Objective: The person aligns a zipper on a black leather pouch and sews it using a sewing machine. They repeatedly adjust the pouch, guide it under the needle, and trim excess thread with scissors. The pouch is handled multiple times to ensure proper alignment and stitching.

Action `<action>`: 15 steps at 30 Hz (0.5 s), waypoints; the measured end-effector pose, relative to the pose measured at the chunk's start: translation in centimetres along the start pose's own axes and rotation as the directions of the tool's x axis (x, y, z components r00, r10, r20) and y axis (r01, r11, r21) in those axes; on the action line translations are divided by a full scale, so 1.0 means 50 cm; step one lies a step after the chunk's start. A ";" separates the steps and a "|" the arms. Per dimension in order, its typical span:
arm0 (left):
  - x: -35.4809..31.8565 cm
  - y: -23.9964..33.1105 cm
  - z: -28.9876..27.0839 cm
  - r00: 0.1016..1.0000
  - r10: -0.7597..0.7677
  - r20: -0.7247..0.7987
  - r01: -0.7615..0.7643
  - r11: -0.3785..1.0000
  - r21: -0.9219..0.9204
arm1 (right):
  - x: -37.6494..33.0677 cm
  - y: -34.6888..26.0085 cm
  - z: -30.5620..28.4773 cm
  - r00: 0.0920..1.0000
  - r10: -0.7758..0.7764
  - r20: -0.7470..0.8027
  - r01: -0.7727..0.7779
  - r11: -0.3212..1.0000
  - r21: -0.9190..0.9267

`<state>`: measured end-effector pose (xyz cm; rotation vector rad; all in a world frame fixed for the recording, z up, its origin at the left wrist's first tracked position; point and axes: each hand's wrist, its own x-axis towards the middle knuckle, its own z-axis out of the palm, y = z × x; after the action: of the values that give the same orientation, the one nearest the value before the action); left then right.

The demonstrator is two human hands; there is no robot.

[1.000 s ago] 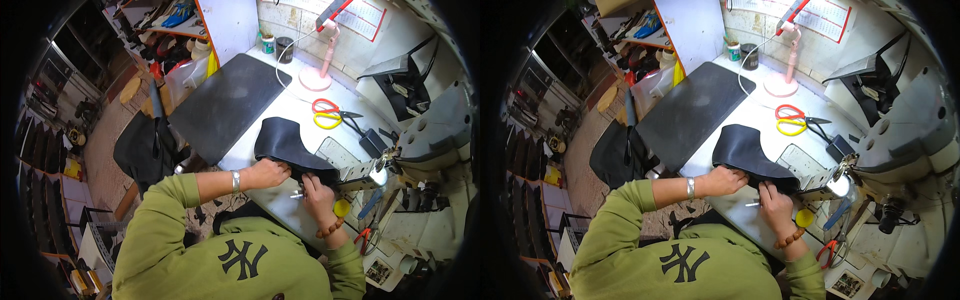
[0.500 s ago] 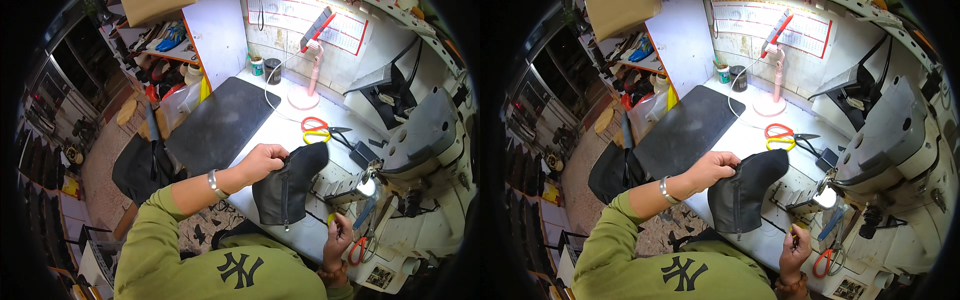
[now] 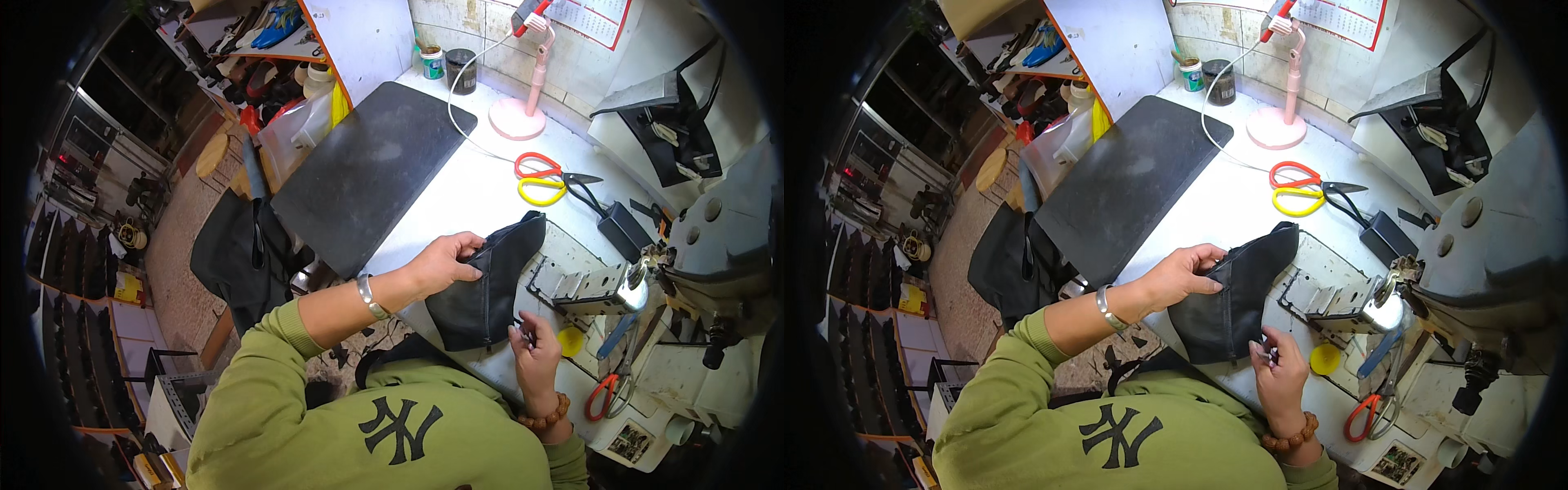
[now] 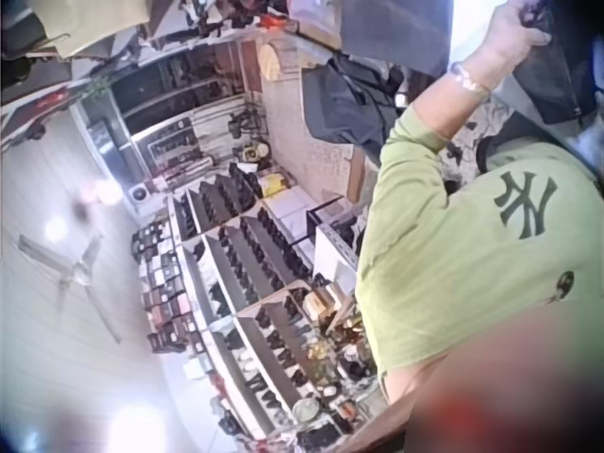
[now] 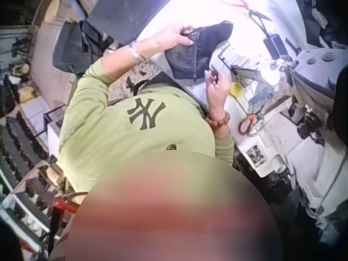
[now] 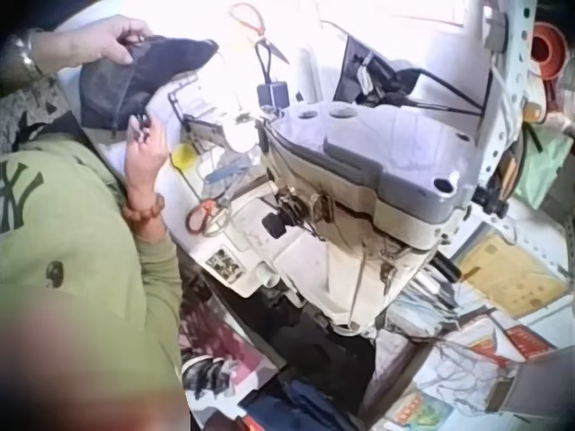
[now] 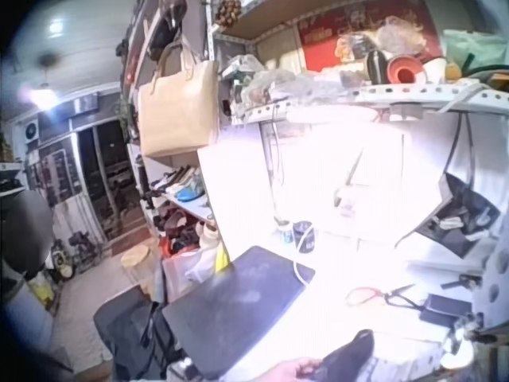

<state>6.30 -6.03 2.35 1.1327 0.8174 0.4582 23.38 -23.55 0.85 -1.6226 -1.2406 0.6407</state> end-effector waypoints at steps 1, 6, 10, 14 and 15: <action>0.000 -0.003 0.003 1.000 -0.028 0.005 0.028 0.999 -0.036 | 0.005 -0.005 0.003 1.000 -0.016 0.000 0.016 1.000 -0.003; -0.017 -0.035 0.026 0.999 -0.053 -0.003 0.053 0.997 -0.052 | 0.036 -0.027 0.011 0.990 -0.138 -0.013 0.137 0.990 -0.040; -0.030 -0.060 0.040 1.000 -0.013 0.001 0.013 0.992 -0.126 | 0.068 -0.040 0.019 0.977 -0.211 0.035 0.212 0.977 -0.019; -0.035 -0.072 0.040 0.999 0.039 -0.038 -0.041 0.998 -0.042 | 0.093 -0.043 0.032 0.964 -0.236 0.120 0.248 0.964 -0.093; -0.035 -0.073 0.039 0.998 0.058 -0.015 -0.059 0.993 -0.102 | 0.098 -0.040 0.036 0.961 -0.240 0.135 0.254 0.962 -0.095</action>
<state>6.44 -9.82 -0.05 1.0615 0.7643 0.5507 22.69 -18.28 2.61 -1.5026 -1.5652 0.5264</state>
